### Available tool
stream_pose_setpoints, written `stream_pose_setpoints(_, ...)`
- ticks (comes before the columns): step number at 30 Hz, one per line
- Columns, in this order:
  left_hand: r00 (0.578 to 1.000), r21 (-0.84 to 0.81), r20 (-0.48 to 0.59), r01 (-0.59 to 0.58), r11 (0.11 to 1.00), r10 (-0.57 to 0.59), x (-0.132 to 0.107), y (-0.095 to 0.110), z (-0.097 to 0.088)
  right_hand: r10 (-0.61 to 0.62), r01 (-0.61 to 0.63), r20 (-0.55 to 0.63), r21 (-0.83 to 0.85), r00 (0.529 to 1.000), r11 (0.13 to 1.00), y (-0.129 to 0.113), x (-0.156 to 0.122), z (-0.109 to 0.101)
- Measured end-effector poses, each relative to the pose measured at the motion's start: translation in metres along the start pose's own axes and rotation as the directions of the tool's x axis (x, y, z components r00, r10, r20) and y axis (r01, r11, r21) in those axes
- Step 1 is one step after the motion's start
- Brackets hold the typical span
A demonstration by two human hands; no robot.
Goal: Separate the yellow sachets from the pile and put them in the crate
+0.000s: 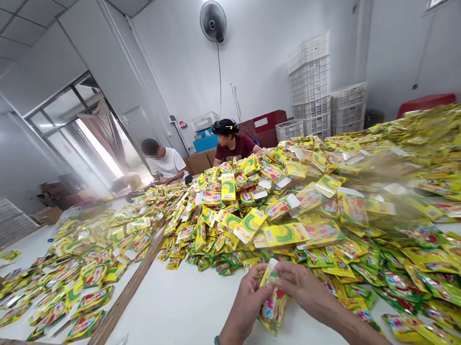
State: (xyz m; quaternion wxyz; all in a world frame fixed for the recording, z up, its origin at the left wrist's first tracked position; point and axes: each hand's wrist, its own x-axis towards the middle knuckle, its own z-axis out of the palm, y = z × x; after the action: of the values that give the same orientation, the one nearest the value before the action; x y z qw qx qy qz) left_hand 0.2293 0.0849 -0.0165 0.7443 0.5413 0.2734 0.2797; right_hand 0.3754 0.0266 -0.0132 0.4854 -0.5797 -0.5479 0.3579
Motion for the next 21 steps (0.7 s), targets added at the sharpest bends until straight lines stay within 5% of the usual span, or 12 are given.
stream_pose_setpoints(4, 0.995, -0.034, -0.063, -0.077, 0.996, 0.075, 0.002, -0.002, 0.001, -0.067, 0.047, -0.139, -0.148, 0.988, 0.988, -0.001, 0.003, -0.004)
stream_pose_setpoints(8, 0.966, -0.044, -0.217, -0.150, 0.988, 0.137, 0.004, 0.002, 0.002, -0.146, 0.107, -0.364, -0.124, 0.920, 0.986, 0.001, 0.009, -0.007)
stream_pose_setpoints(14, 0.969, -0.056, -0.204, -0.150, 0.987, 0.136, 0.002, 0.001, 0.000, -0.035, 0.039, -0.036, 0.106, 0.999, 0.994, 0.007, 0.009, 0.004)
stream_pose_setpoints(21, 0.993, -0.136, -0.091, -0.088, 0.987, 0.076, 0.001, 0.003, -0.002, 0.037, -0.029, -0.026, 0.250, 0.999, 0.968, 0.007, 0.005, 0.002)
